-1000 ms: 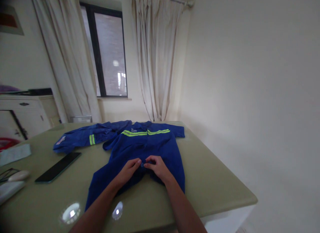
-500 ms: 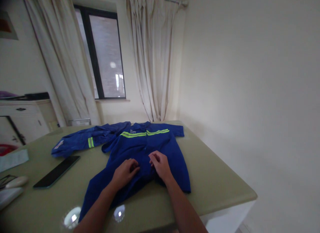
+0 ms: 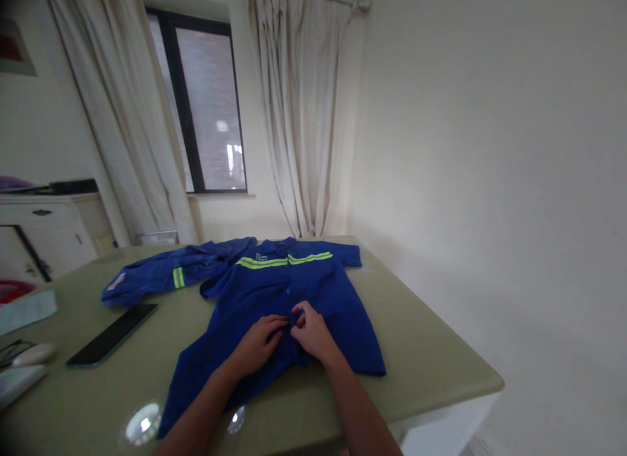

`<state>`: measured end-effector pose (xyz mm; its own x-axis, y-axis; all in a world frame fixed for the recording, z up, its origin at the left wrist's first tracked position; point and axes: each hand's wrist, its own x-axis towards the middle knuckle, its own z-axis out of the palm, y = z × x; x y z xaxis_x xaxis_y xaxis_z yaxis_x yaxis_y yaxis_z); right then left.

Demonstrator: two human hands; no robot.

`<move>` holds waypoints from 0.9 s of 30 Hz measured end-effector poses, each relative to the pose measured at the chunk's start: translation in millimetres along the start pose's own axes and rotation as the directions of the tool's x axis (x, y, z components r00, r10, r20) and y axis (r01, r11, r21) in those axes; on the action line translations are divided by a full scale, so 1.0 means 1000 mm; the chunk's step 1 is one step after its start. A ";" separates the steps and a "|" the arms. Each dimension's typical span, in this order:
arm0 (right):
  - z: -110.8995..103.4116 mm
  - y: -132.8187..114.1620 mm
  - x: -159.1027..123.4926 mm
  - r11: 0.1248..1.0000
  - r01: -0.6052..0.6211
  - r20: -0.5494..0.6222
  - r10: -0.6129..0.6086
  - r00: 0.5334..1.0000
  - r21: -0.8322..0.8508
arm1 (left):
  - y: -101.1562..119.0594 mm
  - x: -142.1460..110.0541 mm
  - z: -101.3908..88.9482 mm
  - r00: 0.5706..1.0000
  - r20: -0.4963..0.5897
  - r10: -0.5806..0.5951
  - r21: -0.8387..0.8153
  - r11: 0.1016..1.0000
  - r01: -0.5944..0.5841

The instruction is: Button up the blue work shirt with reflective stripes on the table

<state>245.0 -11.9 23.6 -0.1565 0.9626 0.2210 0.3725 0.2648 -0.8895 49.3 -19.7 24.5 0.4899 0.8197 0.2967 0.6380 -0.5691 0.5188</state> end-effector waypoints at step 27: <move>-0.001 0.000 0.007 0.917 -0.033 -0.014 0.041 0.999 0.397 | 0.015 0.010 0.013 0.954 -0.291 -0.069 -0.181 0.983 0.016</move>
<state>244.7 -5.1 25.1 -0.1283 0.9735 0.1895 -0.0167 0.1889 -0.9819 71.6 -21.4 24.6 0.2505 0.8404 0.4806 0.5277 -0.5348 0.6599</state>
